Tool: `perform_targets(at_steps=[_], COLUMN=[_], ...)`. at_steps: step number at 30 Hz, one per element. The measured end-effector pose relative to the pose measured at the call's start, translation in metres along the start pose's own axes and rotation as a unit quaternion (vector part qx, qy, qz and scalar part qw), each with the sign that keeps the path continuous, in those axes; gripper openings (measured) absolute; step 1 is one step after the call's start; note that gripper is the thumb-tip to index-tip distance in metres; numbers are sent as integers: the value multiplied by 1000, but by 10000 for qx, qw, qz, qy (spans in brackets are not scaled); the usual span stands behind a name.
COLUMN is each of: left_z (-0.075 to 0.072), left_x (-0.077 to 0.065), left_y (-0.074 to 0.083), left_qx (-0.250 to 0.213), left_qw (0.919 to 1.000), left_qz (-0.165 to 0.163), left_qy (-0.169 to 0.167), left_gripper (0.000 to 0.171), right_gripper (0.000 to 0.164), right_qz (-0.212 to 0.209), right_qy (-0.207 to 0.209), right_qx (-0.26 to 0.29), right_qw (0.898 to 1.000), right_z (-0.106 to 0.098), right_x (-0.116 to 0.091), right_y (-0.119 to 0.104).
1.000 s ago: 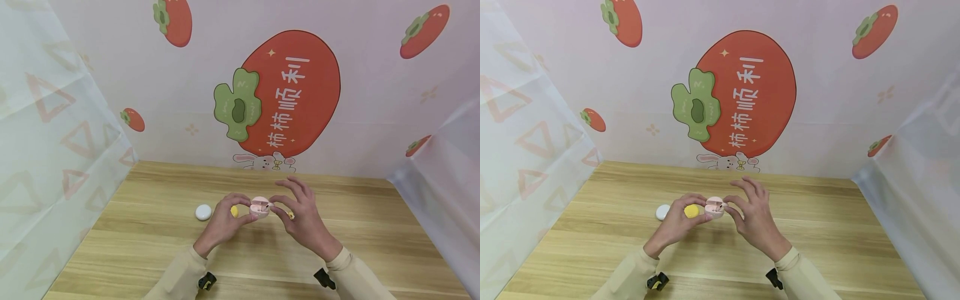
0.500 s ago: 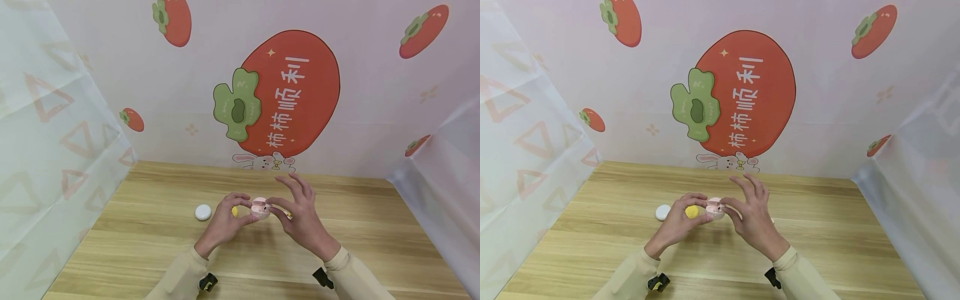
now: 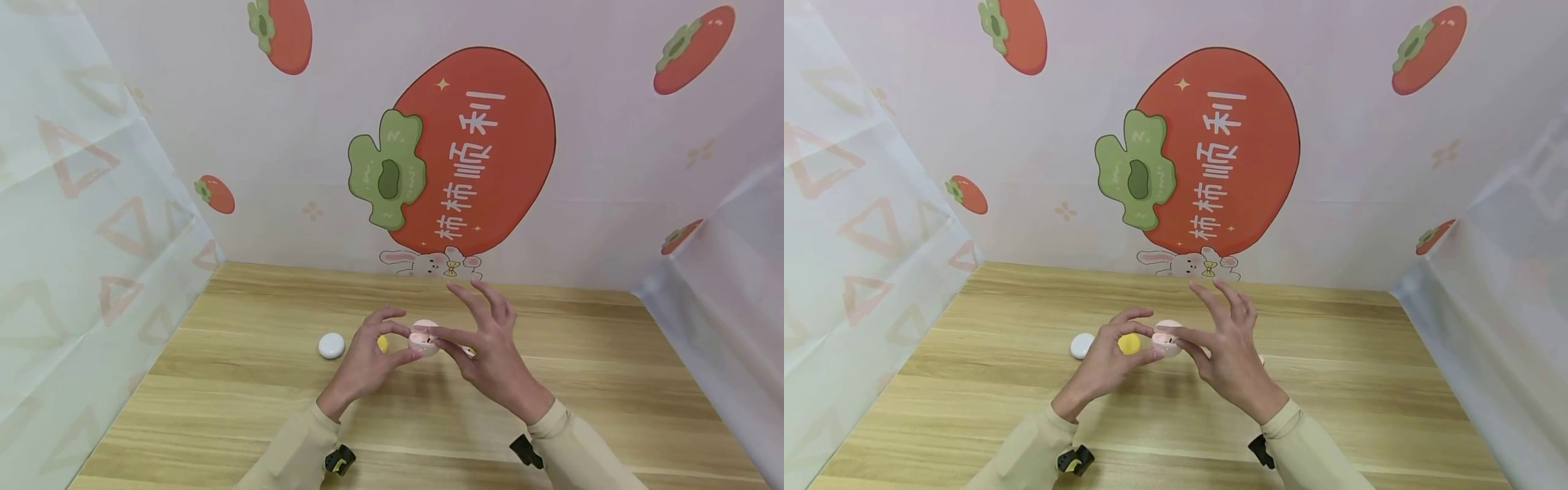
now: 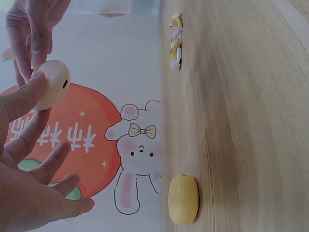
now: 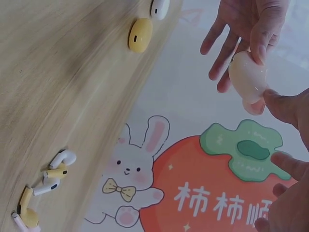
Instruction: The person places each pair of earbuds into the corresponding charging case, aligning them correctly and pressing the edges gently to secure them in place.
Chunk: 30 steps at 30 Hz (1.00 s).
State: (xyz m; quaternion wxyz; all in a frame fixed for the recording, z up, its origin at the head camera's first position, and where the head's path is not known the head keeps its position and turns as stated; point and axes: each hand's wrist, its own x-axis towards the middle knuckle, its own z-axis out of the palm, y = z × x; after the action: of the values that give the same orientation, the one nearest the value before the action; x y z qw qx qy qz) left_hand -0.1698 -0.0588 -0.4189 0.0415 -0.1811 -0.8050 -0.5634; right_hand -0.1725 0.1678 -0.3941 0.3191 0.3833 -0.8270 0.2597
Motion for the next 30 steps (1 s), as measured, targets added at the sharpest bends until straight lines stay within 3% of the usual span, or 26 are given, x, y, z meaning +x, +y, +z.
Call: perform_targets(at_steps=[10, 16, 23, 30], left_z=[0, -1, -1, -1], left_x=[1, 0, -1, -2], left_y=[0, -1, -6, -10], left_qx=[-135, -107, -47, -148], left_qw=[9998, 9999, 9997, 9990], left_qz=[113, 72, -13, 7], left_qy=[51, 110, 255, 424], left_gripper=[16, 17, 17, 18], right_gripper=[32, 17, 30, 31], right_qz=[100, 279, 1053, 1736], right_qy=[-139, -24, 32, -181], right_qx=[-38, 230, 308, 204], right_qw=[9998, 9993, 9940, 9844], right_z=[1, 0, -8, -20], right_x=[-2, -5, -14, -28], right_y=[2, 5, 16, 33])
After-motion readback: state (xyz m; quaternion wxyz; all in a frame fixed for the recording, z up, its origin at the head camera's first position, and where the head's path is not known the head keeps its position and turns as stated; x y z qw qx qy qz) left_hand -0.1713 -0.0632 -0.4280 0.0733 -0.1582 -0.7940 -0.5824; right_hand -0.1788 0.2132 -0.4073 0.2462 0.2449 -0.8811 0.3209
